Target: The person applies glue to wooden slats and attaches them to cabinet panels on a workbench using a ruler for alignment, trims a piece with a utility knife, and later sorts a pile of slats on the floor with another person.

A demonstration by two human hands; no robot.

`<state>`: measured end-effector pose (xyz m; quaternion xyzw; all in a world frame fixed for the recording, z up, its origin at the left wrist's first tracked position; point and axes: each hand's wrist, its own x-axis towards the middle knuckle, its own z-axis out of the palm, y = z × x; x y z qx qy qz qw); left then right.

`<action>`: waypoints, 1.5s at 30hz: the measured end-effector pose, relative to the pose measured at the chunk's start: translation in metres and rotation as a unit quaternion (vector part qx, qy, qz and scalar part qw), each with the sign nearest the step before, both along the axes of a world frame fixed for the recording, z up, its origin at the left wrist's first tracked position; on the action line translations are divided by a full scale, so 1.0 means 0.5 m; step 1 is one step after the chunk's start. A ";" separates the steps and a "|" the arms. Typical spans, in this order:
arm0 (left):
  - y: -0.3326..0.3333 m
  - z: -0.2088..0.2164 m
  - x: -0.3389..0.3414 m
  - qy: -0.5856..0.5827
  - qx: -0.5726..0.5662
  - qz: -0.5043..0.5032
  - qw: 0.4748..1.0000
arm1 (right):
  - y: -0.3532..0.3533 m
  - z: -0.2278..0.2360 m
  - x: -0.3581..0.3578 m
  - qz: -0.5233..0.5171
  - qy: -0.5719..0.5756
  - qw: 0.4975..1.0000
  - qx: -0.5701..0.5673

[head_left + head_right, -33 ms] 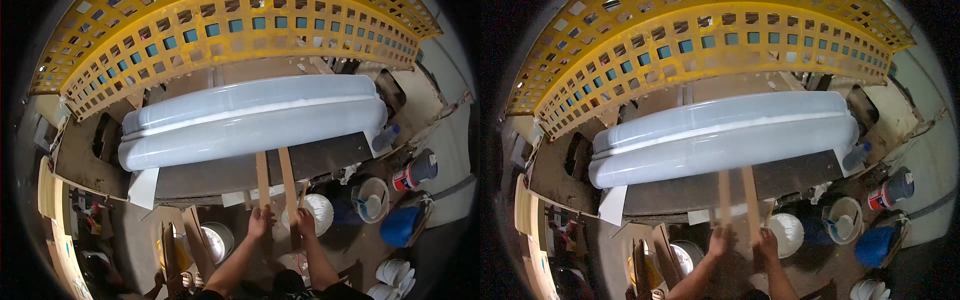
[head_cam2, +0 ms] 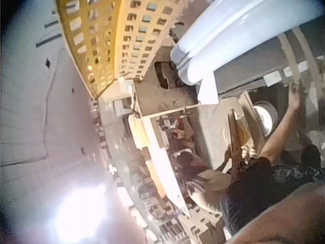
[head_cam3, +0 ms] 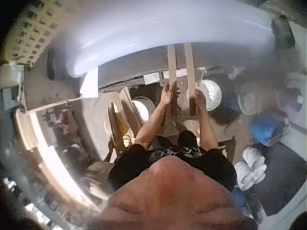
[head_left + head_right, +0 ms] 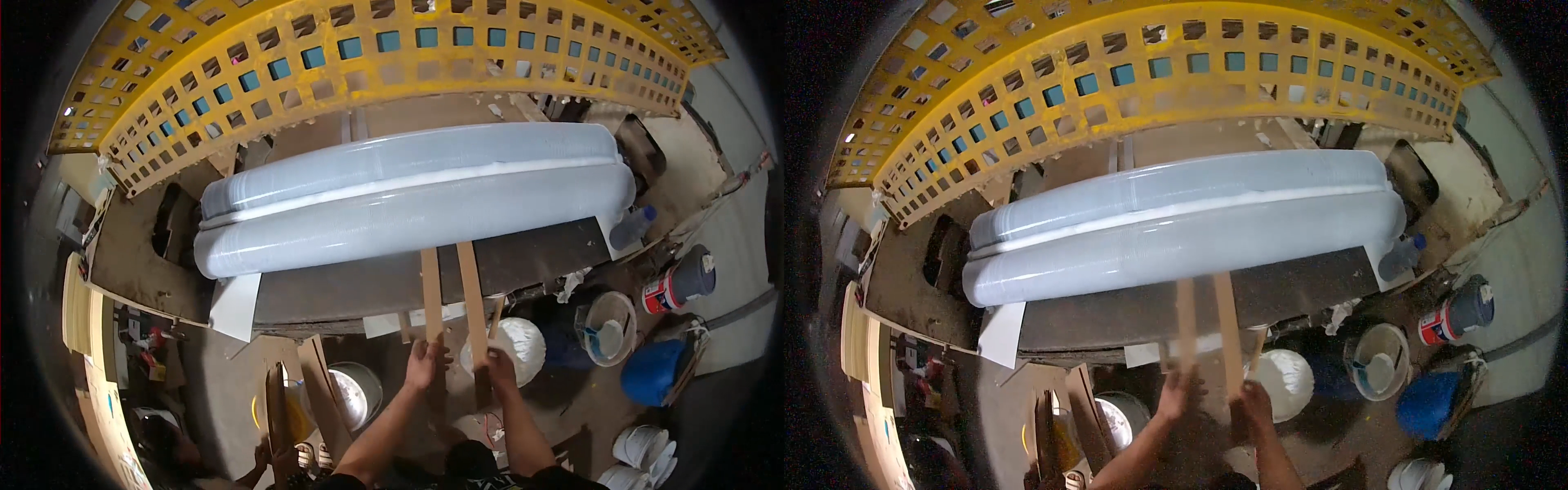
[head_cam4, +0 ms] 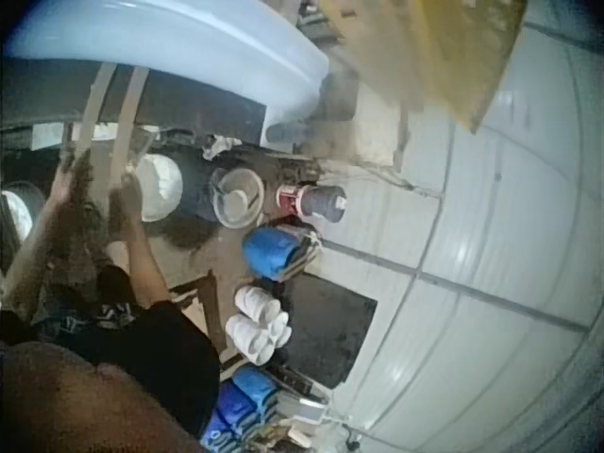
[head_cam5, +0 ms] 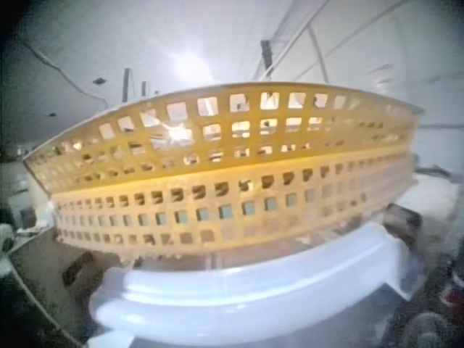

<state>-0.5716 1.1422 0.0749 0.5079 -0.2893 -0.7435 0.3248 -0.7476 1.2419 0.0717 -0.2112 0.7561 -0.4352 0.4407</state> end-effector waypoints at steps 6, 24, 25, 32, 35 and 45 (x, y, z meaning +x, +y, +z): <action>0.265 -0.235 0.147 -0.091 0.079 -0.205 0.971 | 0.226 -0.038 0.033 0.008 -0.237 0.964 0.123; 0.163 -0.124 0.270 -0.191 0.081 -0.097 0.973 | 0.100 -0.226 0.127 -0.061 -0.156 0.976 0.142; 0.212 -0.173 0.319 -0.221 0.055 -0.067 0.971 | 0.134 -0.302 0.143 -0.048 -0.154 0.974 0.158; 0.429 -0.436 0.725 -0.429 0.083 0.097 0.894 | 0.163 -0.529 0.587 0.238 -0.222 0.925 0.194; 0.372 -0.523 0.813 -0.469 0.107 0.121 0.868 | 0.117 -0.671 0.724 0.358 -0.063 0.914 0.178; 0.374 -0.622 1.262 -0.801 0.018 0.043 0.597 | 0.093 -0.733 1.077 0.445 0.148 0.850 0.241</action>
